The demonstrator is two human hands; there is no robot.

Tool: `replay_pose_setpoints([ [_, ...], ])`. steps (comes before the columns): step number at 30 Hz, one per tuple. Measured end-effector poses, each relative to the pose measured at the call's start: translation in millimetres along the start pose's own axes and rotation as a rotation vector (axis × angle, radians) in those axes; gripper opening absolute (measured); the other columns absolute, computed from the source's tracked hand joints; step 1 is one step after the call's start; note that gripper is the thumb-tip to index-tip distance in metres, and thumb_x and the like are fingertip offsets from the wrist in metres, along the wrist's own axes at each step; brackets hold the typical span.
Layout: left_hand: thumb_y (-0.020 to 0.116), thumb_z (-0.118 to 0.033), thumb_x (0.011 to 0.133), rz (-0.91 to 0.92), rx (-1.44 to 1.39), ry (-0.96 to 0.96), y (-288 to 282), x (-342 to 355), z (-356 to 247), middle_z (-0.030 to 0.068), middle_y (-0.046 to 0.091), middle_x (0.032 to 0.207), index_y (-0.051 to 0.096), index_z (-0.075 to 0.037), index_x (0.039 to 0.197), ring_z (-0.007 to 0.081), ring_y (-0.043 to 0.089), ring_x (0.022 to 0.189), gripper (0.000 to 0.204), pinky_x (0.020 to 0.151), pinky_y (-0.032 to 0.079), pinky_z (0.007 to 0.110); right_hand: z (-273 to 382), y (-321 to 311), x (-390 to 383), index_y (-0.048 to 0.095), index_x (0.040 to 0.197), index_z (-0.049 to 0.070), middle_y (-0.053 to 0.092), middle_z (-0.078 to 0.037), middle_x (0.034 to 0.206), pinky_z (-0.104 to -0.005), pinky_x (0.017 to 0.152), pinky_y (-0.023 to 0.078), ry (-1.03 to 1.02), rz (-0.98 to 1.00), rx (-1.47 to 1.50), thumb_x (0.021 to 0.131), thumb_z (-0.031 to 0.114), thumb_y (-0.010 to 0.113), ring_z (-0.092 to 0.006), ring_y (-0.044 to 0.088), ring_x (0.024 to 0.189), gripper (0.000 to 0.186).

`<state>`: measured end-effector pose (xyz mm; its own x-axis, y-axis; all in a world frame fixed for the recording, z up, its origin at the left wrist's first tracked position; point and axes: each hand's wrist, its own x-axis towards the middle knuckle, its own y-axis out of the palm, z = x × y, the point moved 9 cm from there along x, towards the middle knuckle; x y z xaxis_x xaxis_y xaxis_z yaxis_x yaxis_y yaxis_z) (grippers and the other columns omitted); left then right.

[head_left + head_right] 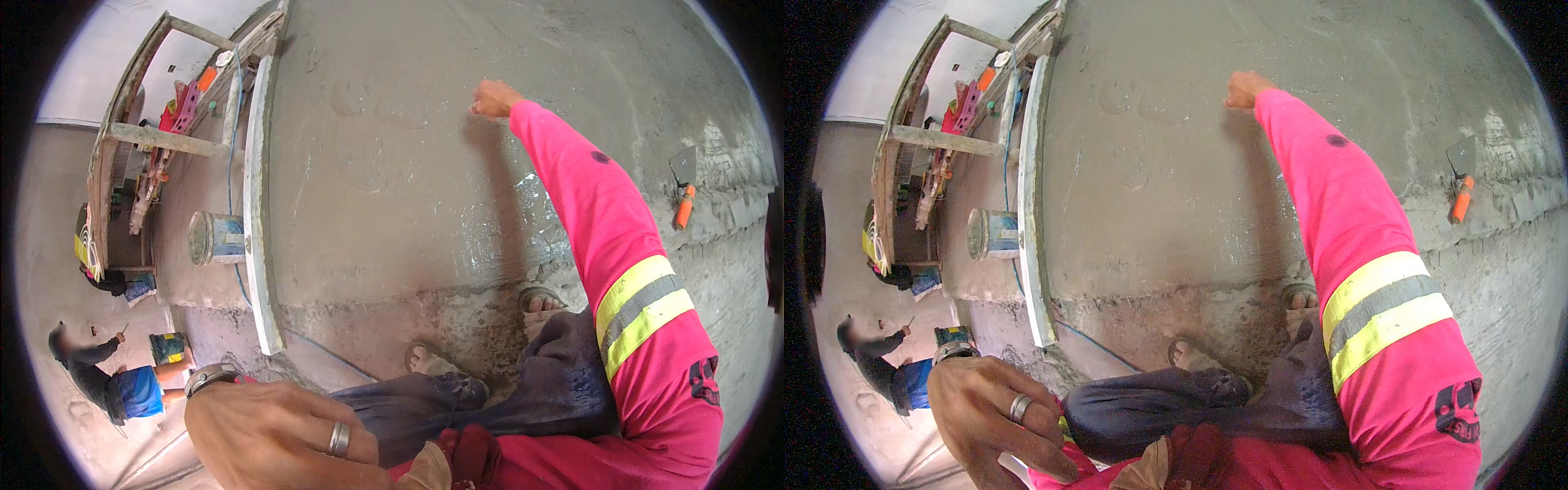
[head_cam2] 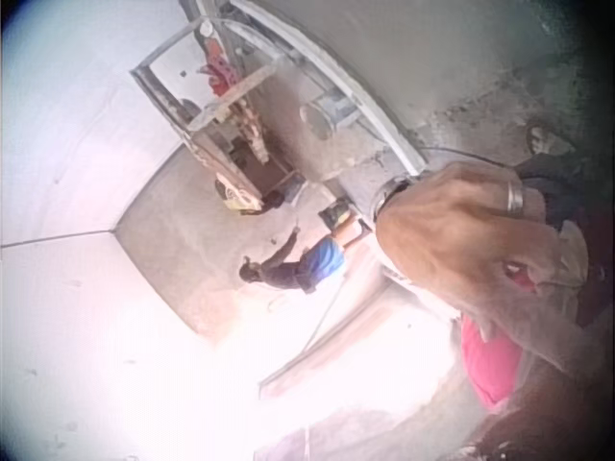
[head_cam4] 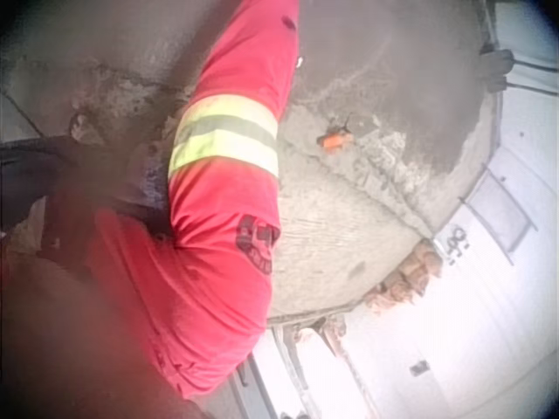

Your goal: The person uses a trowel and a straight edge to smooth and level a wet concrete floor. They repeatedly drag the straight edge across the surface to flatten it and use the trowel to fill gaps and refine the finish.

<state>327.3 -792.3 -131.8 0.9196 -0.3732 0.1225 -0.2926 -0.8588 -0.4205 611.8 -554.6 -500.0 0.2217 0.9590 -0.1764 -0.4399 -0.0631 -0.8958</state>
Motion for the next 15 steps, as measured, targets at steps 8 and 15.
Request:
replay_pose_setpoints([
  [8,0.081,-0.052,0.058,0.034,0.051,-0.132,-36,-43,9,0.0116,0.064,0.081,0.065,0.002,0.088,0.0218,0.061,0.064,0.064,0.057,0.049,0.030,18,1,10,0.066,0.085,0.001,0.065,-0.012,0.065,-0.0412,0.064,0.052,-0.067,-0.018,0.045,0.079,0.033,0.063,-0.0287,0.066,0.068,0.033],
  [15,0.071,-0.038,0.078,-0.849,0.678,-1.210,-158,-269,186,0.0100,0.068,0.083,0.067,-0.003,0.103,0.0160,0.062,0.079,0.043,0.074,0.047,0.031,-4,-14,-5,0.068,0.087,-0.002,0.067,-0.021,0.084,-0.0454,0.072,0.051,-0.013,0.049,0.020,0.077,0.032,0.065,-0.0364,0.066,0.079,0.035],
])
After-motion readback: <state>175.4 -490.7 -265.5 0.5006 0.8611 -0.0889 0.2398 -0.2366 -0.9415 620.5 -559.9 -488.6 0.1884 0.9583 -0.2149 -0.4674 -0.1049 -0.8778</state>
